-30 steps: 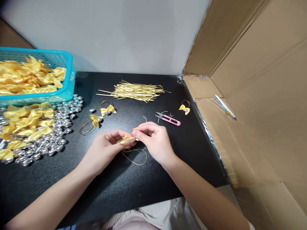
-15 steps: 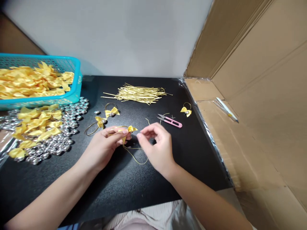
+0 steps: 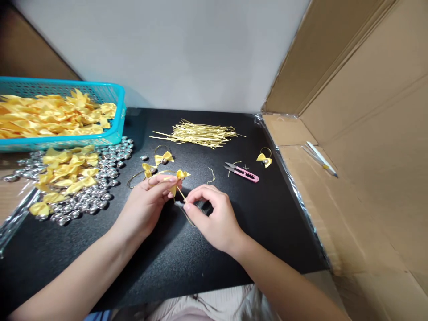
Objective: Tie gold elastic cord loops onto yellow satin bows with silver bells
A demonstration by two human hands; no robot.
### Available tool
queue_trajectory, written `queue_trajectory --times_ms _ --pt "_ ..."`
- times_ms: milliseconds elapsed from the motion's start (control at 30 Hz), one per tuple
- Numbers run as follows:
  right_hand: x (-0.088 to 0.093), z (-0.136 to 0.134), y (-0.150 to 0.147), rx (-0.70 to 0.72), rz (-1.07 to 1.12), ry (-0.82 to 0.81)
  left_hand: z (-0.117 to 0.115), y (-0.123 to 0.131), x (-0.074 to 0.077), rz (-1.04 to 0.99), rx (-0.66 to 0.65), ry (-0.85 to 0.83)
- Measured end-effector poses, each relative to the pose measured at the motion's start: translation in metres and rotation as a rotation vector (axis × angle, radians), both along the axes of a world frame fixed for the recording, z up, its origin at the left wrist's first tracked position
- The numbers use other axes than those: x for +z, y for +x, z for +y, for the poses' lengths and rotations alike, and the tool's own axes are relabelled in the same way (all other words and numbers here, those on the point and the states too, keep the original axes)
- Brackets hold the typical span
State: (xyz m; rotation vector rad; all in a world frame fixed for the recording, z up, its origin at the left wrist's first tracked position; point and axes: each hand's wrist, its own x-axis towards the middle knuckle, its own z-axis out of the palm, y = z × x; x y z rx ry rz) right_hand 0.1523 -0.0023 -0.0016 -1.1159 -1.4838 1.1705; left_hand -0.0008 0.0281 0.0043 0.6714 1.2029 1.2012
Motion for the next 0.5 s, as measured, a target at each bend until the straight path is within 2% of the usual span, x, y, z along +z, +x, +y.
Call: queue_trajectory --times_ms 167,300,400,500 --pt "0.004 0.003 0.015 0.159 0.296 -0.199 0.001 -0.001 0.000 -0.045 0.042 -0.045" --pt "0.006 0.002 0.023 0.247 0.351 -0.245 0.003 -0.002 -0.002 -0.010 0.036 -0.035" --pt "0.008 0.001 0.027 0.167 0.283 -0.186 0.003 -0.002 -0.003 0.057 -0.017 -0.025" --pt "0.010 0.002 0.030 0.069 0.151 -0.018 0.002 -0.001 -0.003 0.103 -0.075 -0.022"
